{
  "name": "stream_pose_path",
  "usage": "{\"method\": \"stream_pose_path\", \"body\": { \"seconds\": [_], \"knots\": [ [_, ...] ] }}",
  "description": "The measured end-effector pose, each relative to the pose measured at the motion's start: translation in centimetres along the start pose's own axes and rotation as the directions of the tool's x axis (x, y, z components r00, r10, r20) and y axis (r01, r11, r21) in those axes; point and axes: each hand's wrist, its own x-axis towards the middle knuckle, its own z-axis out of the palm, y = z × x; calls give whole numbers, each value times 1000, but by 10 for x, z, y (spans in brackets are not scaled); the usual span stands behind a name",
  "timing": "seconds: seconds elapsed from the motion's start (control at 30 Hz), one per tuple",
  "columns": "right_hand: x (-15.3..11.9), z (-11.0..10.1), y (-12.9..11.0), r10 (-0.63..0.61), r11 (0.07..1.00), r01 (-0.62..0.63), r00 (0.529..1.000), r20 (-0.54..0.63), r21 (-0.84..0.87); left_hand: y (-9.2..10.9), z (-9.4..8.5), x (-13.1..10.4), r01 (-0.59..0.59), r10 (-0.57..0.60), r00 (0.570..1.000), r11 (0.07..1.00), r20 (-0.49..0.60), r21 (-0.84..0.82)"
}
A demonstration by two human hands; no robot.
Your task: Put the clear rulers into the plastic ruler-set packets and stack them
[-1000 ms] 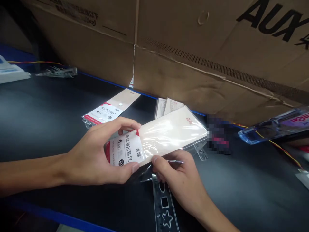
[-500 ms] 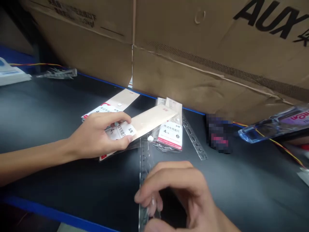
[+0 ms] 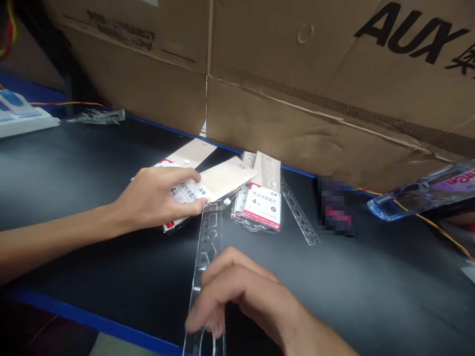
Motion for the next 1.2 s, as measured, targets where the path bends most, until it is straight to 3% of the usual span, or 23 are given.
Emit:
{"method": "stream_pose_path", "body": {
  "seconds": [0.13, 0.27, 0.43, 0.57, 0.63, 0.73, 0.87, 0.97, 1.2],
  "knots": [
    [10, -2, 26, 14, 982, 3, 996, -87, 189, 3, -1, -2, -1, 2, 1000, 999, 7, -33],
    [15, -7, 47, -7, 965, 44, 990, -139, 260, 5, -4, -2, 11, -9, 1000, 999, 27, -50],
    [17, -6, 48, 119, 959, -75, 982, -146, 274, 4, -6, 0, 40, -40, 999, 999, 24, -29],
    [19, -2, 49, 41, 967, -20, 996, -77, 253, 4, -5, -1, 65, -63, 997, 996, 47, -52],
    [18, -1, 48, -25, 980, 42, 996, -89, 192, 5, -5, -2, 75, -69, 995, 993, 77, -87],
    [14, 0, 41, -79, 994, 66, 986, -145, -90, 9, -5, -5, 86, -69, 991, 985, 115, -148],
    [11, 1, 35, -264, 892, 172, 949, -174, -418, 16, -8, -7, 75, -53, 992, 977, 114, -197],
    [12, -1, 39, -353, 831, 239, 924, -145, -502, 22, -10, -11, 53, -28, 994, 970, 107, -236],
    [12, -8, 44, -385, 805, 200, 892, -235, -559, 31, -14, -21, 36, 25, 983, 945, 183, -326]
  ]
}}
